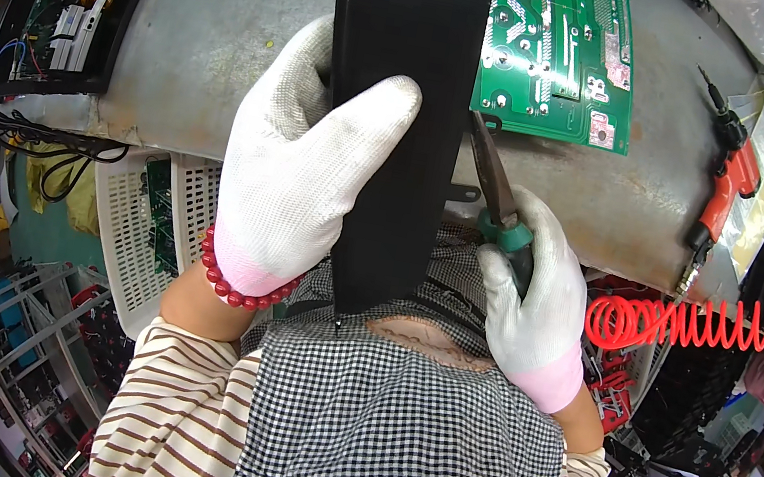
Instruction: The person assembles an electronic device by first removing a wire tie from a circuit board. They then attach a black plastic cover to the board using a pneumatic screwdriver. A label is applied to the cover, and the circuit board is secured inside the casing with additional screws. Finally, a red component is briefly handled.
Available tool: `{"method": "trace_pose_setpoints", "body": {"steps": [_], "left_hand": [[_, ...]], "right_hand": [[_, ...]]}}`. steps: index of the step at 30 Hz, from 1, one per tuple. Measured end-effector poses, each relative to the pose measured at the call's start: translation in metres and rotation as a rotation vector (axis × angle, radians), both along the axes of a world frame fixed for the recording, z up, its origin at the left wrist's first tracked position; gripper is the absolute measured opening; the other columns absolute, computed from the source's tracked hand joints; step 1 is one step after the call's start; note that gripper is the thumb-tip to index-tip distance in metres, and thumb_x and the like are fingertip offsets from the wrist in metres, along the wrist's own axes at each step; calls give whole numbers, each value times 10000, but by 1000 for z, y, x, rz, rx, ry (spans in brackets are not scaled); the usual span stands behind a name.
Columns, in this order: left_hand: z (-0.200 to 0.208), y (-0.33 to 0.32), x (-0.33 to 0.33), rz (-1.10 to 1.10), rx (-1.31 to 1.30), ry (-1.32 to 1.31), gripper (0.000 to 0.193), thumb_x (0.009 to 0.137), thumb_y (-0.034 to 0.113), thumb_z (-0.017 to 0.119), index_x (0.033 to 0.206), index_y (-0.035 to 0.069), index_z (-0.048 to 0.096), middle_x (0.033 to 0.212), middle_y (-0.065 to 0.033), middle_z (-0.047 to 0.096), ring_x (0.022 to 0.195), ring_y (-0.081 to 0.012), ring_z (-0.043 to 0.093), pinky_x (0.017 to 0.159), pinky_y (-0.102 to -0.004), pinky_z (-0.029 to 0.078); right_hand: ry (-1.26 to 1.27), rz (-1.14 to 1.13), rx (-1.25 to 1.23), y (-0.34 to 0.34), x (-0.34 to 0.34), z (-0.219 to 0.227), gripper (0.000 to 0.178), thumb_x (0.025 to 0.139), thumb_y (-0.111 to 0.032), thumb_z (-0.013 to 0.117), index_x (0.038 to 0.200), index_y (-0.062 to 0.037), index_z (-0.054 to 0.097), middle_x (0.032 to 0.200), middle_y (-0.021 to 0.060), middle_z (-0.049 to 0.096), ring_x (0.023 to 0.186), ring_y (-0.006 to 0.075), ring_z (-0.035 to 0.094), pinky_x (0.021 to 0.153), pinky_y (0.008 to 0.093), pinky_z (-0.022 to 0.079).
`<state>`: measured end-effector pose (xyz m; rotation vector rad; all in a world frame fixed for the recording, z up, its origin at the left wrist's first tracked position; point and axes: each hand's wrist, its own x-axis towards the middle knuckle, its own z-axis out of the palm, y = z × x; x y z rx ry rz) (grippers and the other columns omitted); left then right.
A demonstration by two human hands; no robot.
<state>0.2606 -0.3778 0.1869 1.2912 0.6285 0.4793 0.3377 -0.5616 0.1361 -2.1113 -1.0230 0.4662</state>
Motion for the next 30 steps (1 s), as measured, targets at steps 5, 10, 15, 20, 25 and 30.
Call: {"method": "trace_pose_setpoints", "body": {"steps": [5,10,15,20,25,30], "left_hand": [[2,-4,0,51,120,11,352,884,113,658,1194,-30,570,1035,-88,656,904,-134,640,785,-260,528],[4,-3,-4,59,185,66,394,850,144,707,1188,-20,588,1032,-97,661,907,-153,654,788,-268,537],[7,-6,-2,84,165,91,429,829,146,726,1200,-17,584,1036,-102,658,924,-160,651,822,-276,532],[9,-7,-3,108,169,78,448,815,149,736,1201,-19,582,1040,-105,657,926,-166,653,823,-287,537],[8,-6,-3,111,180,99,450,813,156,738,1204,-12,588,1038,-109,659,928,-176,655,831,-298,535],[6,-6,-5,102,190,94,448,823,165,730,1210,-11,590,1047,-114,659,938,-181,656,840,-304,533]], "right_hand": [[53,19,123,1,-2,-8,542,856,-206,650,1320,-8,453,1108,203,589,994,393,596,856,432,483],[21,-36,51,2,-8,-2,593,837,-138,663,1360,-2,419,1107,206,575,984,382,596,843,413,489],[40,-60,66,1,-9,0,643,813,-81,676,1388,0,399,1098,208,578,956,374,612,812,394,504],[-20,-86,69,-1,-9,-3,692,813,-71,679,1425,-2,362,1144,221,577,977,373,628,818,392,514],[3,-65,57,-1,-10,-2,705,809,-64,683,1429,-5,354,1156,226,574,979,375,628,813,390,518],[-17,-61,48,0,-10,0,686,800,-71,689,1407,-5,376,1072,204,575,919,371,622,769,400,516]]}}
